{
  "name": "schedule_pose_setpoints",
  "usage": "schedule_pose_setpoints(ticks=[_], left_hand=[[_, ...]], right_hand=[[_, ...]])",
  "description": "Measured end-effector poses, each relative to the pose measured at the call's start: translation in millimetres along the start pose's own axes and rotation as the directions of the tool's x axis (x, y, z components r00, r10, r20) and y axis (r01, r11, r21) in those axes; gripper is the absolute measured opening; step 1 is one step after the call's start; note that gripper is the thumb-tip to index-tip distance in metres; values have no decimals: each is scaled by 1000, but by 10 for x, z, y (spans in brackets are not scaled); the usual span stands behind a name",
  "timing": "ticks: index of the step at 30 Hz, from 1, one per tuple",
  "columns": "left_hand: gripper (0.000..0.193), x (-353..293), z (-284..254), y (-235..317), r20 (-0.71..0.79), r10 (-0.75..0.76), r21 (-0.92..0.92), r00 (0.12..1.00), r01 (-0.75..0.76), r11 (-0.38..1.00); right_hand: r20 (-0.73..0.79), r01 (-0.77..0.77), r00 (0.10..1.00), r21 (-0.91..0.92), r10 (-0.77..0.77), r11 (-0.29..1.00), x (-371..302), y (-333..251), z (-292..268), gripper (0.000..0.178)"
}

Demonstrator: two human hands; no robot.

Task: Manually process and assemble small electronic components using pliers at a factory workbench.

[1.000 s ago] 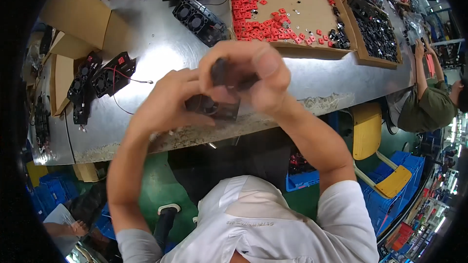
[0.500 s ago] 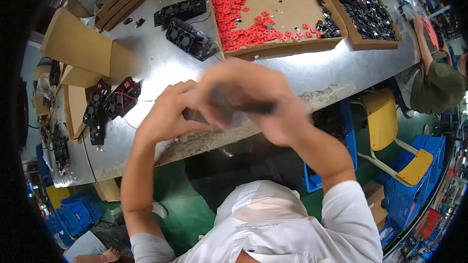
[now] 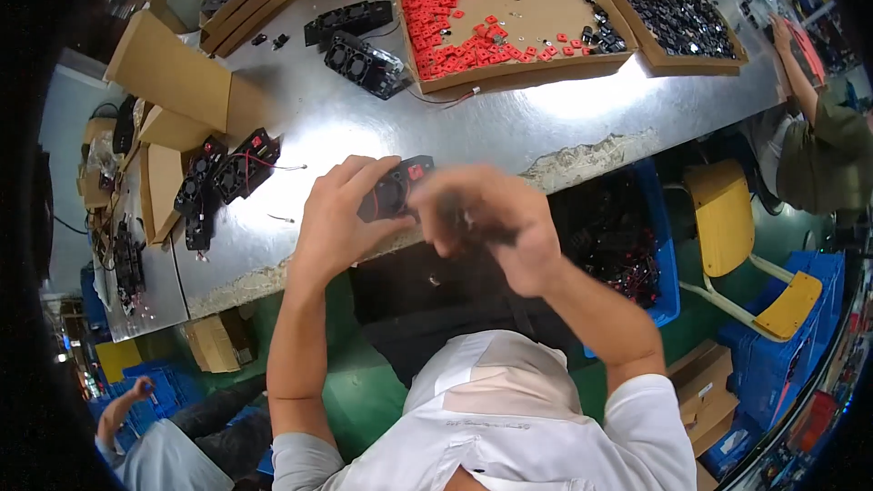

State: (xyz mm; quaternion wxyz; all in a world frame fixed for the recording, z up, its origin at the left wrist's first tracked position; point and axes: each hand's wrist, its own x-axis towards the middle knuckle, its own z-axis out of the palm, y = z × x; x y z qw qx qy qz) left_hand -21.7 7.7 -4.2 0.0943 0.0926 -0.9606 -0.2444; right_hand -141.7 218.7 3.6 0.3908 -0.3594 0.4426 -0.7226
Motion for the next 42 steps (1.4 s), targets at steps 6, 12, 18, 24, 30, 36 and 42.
schedule_pose_setpoints(ticks=[6, 12, 18, 24, 30, 36, 42], left_hand=[[64, -99, 43, 72, -88, -40, 47, 995, 44, 998], [65, -118, 141, 134, -158, -81, 1, 984, 83, 997], [66, -120, 198, 141, -130, -115, 2, 985, 116, 993], [64, -136, 192, 165, -140, -120, 27, 983, 125, 992], [64, -114, 202, 174, -169, -107, 24, 980, 113, 993], [63, -105, 149, 143, -157, -113, -24, 981, 110, 994], [62, -37, 109, 109, -105, -171, -112, 980, 159, 981]], right_hand=[[-139, 300, 949, 138, -282, 944, 557, -6, -222, 104], [-289, 392, 896, 156, -337, 907, 872, 156, 13, 101], [-263, 392, 896, 87, -358, 916, 942, 286, 55, 101], [-282, 363, 899, 49, -336, 930, 949, 314, 77, 101], [-271, 357, 901, 22, -338, 934, 925, 329, 59, 100], [-226, 356, 912, 14, -344, 935, 873, 390, 103, 98], [-175, 692, 718, 81, -674, 717, 716, 595, 38, 97]])
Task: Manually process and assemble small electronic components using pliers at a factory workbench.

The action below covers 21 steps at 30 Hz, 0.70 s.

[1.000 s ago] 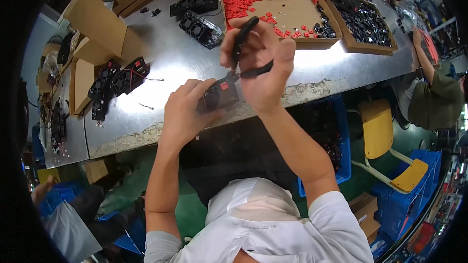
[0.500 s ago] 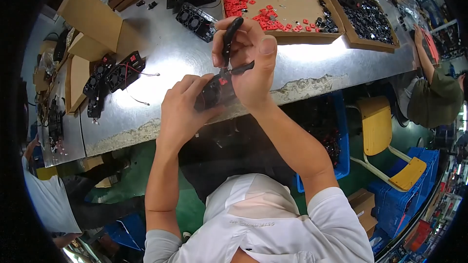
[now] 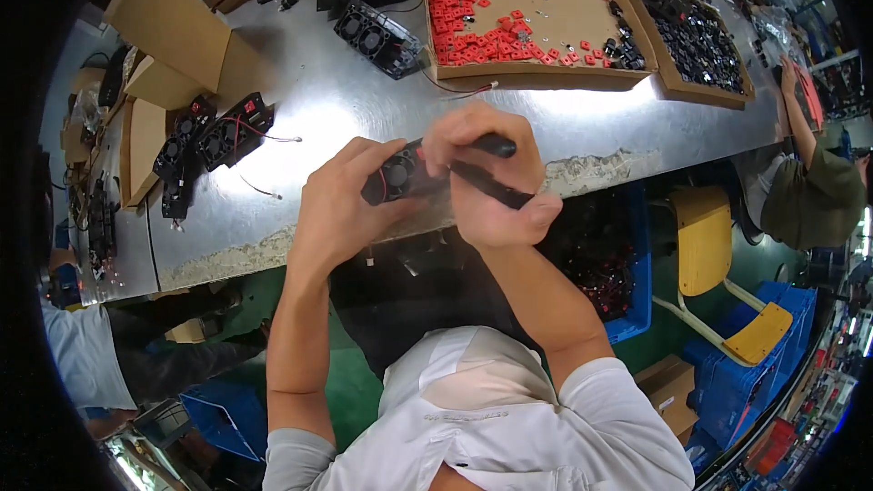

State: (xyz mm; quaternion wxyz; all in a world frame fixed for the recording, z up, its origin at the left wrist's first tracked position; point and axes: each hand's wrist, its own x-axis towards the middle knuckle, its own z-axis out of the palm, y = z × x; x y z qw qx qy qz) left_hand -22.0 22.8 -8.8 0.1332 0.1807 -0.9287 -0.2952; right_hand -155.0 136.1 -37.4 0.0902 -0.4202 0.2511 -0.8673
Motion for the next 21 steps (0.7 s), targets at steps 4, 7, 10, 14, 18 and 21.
schedule_pose_setpoints(ticks=[4, 7, 10, 14, 18, 21], left_hand=[[60, -2, -26, 11, 33, -19, -25, 999, 19, 999], [59, 14, -13, 4, 45, -11, -17, 999, 12, 1000], [59, 19, -12, 38, 31, -1, -18, 1000, 2, 1000], [64, 3, -17, 30, 37, -45, -3, 998, 45, 999], [64, 8, -12, 35, 51, -45, -12, 998, 45, 999], [64, -4, -7, 32, 36, -27, -12, 999, 28, 1000]], right_hand=[[-17, -211, 976, 161, 216, 964, 145, 11, 4, 101], [1, -153, 988, 88, 153, 984, 109, -39, -12, 104], [-28, -138, 990, 108, 142, 985, 113, -149, 14, 106], [-50, -143, 988, 105, 149, 984, 79, -137, 40, 106], [-42, -141, 989, 73, 144, 987, 57, -117, 17, 106], [-60, -164, 984, 96, 171, 982, 28, -116, 18, 105]])
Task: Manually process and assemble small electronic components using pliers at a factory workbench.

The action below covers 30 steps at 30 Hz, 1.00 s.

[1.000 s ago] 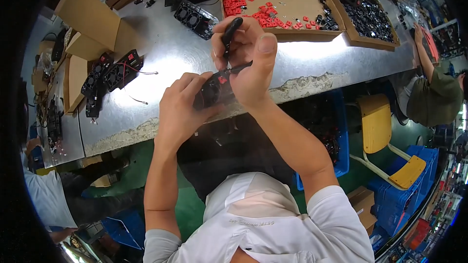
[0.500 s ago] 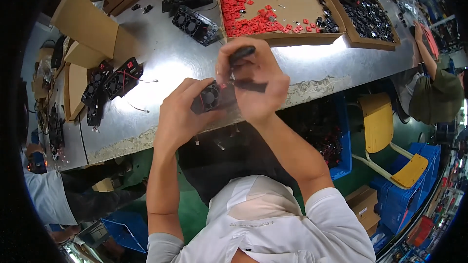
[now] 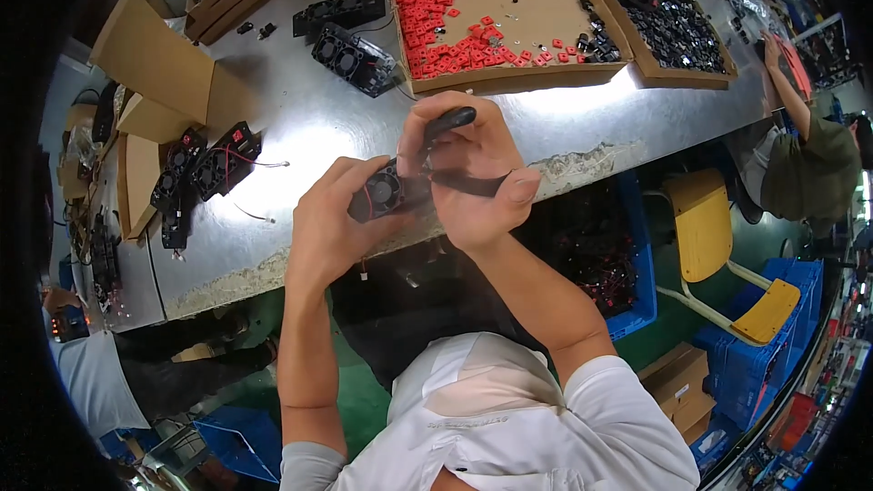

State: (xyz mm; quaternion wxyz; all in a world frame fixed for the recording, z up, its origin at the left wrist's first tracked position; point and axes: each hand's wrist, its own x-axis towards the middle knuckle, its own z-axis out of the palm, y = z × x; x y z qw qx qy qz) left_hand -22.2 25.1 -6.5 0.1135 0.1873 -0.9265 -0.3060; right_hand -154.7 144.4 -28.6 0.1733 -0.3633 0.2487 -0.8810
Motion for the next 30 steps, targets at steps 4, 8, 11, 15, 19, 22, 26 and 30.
schedule_pose_setpoints(ticks=[4, 8, 11, 15, 19, 22, 26, 30], left_hand=[[64, -5, 3, 13, 13, -28, -12, 1000, 28, 1000], [64, 8, 3, 23, 6, -22, -10, 1000, 22, 1000], [64, 8, 6, 23, -2, -4, -12, 1000, 4, 1000], [62, -36, 88, -38, -31, 49, 32, 998, -48, 998], [64, -93, 150, -56, -104, 118, 174, 988, -99, 980], [65, -113, 113, -39, -107, 140, 195, 984, -118, 974], [67, -135, 165, -63, -120, 188, 230, 975, -157, 960], [67, -170, 186, -59, -116, 171, 234, 978, -141, 962]], right_hand=[[-43, -47, 998, -19, 46, 999, -29, 7, -6, 105], [-51, -39, 998, 12, 40, 999, -31, 19, 8, 102], [-131, -66, 990, -122, 50, 990, 18, 16, 107, 102], [-272, -236, 951, -338, 145, 911, 171, -22, 329, 99], [-336, -276, 927, -305, 169, 911, 311, 110, 336, 88], [-381, -292, 913, -353, 148, 889, 389, 117, 356, 78], [-356, -457, 875, -380, 329, 804, 532, 117, 321, 78], [-288, -371, 910, -245, 298, 896, 666, -22, 260, 85]])
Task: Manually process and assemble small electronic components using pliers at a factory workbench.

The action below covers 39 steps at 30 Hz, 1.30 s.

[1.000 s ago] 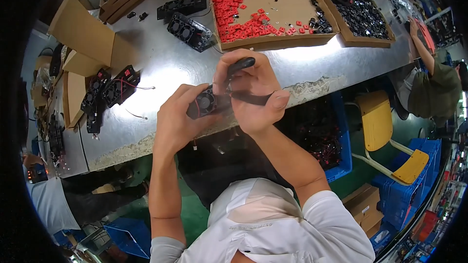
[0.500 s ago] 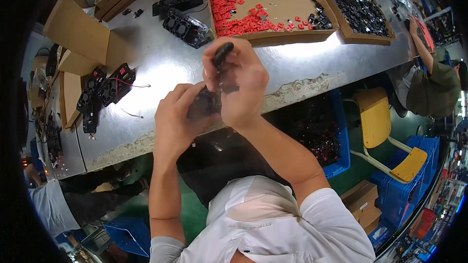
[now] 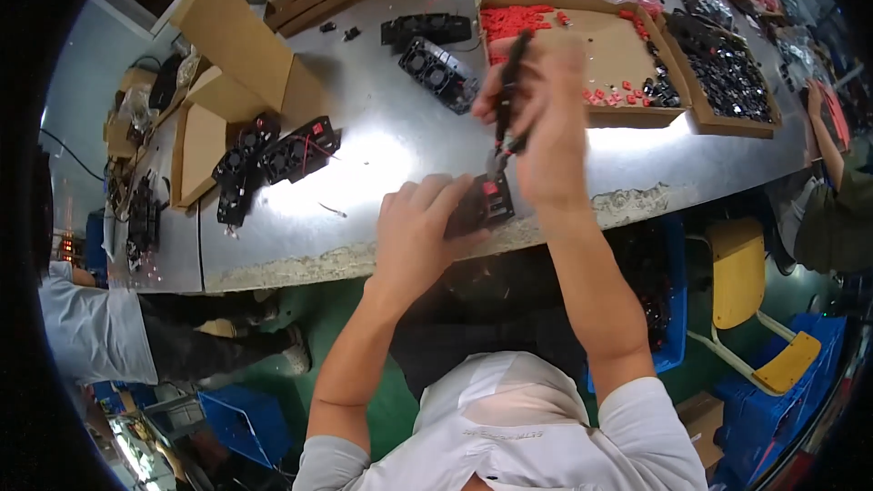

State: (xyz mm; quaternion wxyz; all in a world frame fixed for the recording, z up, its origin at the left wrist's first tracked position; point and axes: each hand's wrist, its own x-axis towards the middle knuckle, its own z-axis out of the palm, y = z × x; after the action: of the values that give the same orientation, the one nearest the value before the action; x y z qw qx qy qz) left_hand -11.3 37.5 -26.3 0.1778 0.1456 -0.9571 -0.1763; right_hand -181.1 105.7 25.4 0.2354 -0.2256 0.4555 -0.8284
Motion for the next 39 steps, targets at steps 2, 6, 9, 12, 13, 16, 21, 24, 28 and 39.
schedule_pose_setpoints(ticks=[2, 6, 9, 12, 13, 16, 21, 24, 28, 39], left_hand=[[67, 12, 6, 55, -21, 24, -17, 999, -25, 1000], [66, 5, -168, -112, 25, 14, 3, 1000, -14, 1000], [65, 127, -356, -393, 93, -77, 28, 993, 75, 997], [69, 129, -641, -860, 49, -118, 220, 992, 104, 970], [71, 132, -722, -968, -15, -145, 328, 989, 142, 934], [74, 168, -847, -1083, -181, -267, 482, 947, 322, 815], [60, 35, -801, -976, -269, -134, 310, 954, 217, 926], [55, -7, -699, -926, -190, -106, 258, 976, 154, 954], [48, 207, -591, -824, -124, -58, 160, 991, 78, 984], [49, 1029, -264, -199, 283, -16, -923, 959, 277, 267]], right_hand=[[42, 282, 959, -20, -281, 959, -68, -224, -203, 79], [453, 522, 844, -571, -287, 634, -278, -187, -573, 62], [628, 622, 770, -703, -109, 346, -341, -47, -1074, 50], [718, 715, 695, -694, 15, 87, -384, -104, -1397, 48], [722, 723, 688, -690, 74, 13, -381, -152, -1500, 50], [709, 716, 697, -697, 107, -44, -372, -274, -1794, 47], [724, 737, 667, -676, 178, -13, -349, -429, -1918, 47], [687, 701, 687, -713, 239, 35, -343, -512, -1791, 54], [672, 682, 699, -730, 246, 55, -310, -519, -1648, 56], [614, 565, 777, -589, -134, 577, 289, -504, -623, 25]])
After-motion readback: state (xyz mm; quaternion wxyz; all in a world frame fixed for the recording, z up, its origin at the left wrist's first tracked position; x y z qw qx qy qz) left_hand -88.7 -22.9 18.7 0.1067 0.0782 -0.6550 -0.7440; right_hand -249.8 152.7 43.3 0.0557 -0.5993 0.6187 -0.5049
